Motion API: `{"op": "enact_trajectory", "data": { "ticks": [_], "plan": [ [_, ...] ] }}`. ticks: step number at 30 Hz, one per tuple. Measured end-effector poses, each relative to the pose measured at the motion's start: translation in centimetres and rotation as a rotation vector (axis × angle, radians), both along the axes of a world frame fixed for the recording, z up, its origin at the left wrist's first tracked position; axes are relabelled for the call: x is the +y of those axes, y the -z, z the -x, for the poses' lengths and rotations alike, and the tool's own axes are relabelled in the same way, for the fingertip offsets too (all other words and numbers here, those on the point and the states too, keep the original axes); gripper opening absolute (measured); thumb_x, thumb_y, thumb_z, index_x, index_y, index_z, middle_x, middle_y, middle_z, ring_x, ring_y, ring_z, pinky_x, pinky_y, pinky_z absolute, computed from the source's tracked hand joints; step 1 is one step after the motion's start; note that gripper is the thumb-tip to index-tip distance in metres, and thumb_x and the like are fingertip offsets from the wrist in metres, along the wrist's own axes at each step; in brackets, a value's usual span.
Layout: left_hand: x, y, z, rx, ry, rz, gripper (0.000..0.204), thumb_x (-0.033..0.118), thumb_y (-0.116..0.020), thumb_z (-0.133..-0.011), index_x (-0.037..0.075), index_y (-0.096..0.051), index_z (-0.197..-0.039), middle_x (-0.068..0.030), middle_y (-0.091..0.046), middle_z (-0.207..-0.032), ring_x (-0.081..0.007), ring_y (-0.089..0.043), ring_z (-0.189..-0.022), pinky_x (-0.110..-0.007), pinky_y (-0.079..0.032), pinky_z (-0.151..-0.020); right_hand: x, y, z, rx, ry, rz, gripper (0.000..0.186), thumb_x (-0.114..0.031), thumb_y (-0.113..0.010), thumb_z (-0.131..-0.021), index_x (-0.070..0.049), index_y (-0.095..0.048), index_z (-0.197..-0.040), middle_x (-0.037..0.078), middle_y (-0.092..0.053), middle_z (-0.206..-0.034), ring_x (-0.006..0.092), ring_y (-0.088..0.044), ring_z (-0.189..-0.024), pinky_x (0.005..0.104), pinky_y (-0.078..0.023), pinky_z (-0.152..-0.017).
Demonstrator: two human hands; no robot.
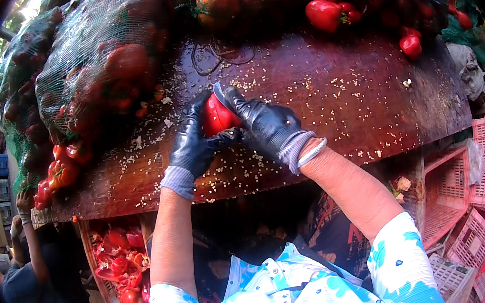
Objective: The person removes stems and seeds from red bell peppers using a small curved knife and places the processed pieces into a plastic crate.
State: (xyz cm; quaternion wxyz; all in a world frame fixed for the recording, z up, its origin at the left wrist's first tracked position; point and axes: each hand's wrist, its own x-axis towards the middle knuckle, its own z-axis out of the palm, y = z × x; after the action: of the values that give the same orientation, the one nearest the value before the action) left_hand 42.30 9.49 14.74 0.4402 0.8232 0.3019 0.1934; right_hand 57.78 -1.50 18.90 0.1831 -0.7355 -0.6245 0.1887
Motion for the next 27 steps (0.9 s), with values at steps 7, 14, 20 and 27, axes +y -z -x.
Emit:
{"op": "enact_trajectory", "data": {
  "ticks": [7, 14, 20, 27],
  "plan": [
    [0.2, -0.5, 0.7, -0.099, -0.066, 0.32, 0.057, 0.016, -0.079, -0.079, 0.006, -0.048, -0.126, -0.0069, -0.058, -0.113, -0.0172, -0.056, -0.103, -0.03, -0.049, -0.092, 0.9, 0.2, 0.7, 0.118, 0.053, 0.0, 0.077, -0.022, -0.064, -0.088, -0.022, -0.02, -0.151, 0.023, -0.062, -0.115, 0.04, -0.062, -0.1, 0.046, -0.05, -0.083],
    [-1.2, 2.0, 1.1, -0.389, -0.1, 0.409, 0.044, 0.008, -0.076, -0.08, 0.006, -0.053, -0.117, -0.0041, -0.056, -0.109, -0.0142, -0.055, -0.1, -0.029, -0.048, -0.09, 1.0, 3.9, -2.6, 0.975, 0.325, 0.127, 0.055, -0.028, -0.062, -0.094, -0.013, -0.039, -0.142, 0.003, -0.061, -0.082, 0.0095, -0.055, -0.055, 0.027, -0.046, -0.052],
    [-2.4, 3.2, 0.8, -0.558, -0.245, 0.586, 0.044, 0.005, -0.074, -0.082, 0.013, -0.051, -0.118, 0.0008, -0.056, -0.11, -0.0116, -0.055, -0.102, -0.029, -0.048, -0.092, -0.3, 4.1, -2.0, 1.069, 0.437, 0.092, 0.038, -0.031, -0.061, -0.094, -0.01, -0.051, -0.125, 0.002, -0.06, -0.08, 0.0096, -0.054, -0.054, 0.0279, -0.045, -0.051],
    [-2.4, 2.4, 1.8, -0.399, -0.209, 0.465, 0.046, 0.008, -0.074, -0.082, 0.01, -0.049, -0.12, -0.0031, -0.054, -0.111, -0.0146, -0.053, -0.103, -0.03, -0.046, -0.092, -1.3, -1.5, 0.8, 0.553, 0.244, -0.352, 0.037, -0.013, -0.062, -0.09, -0.005, -0.055, -0.126, 0.013, -0.065, -0.114, 0.0186, -0.067, -0.082, 0.0314, -0.056, -0.075]
  ]
}}
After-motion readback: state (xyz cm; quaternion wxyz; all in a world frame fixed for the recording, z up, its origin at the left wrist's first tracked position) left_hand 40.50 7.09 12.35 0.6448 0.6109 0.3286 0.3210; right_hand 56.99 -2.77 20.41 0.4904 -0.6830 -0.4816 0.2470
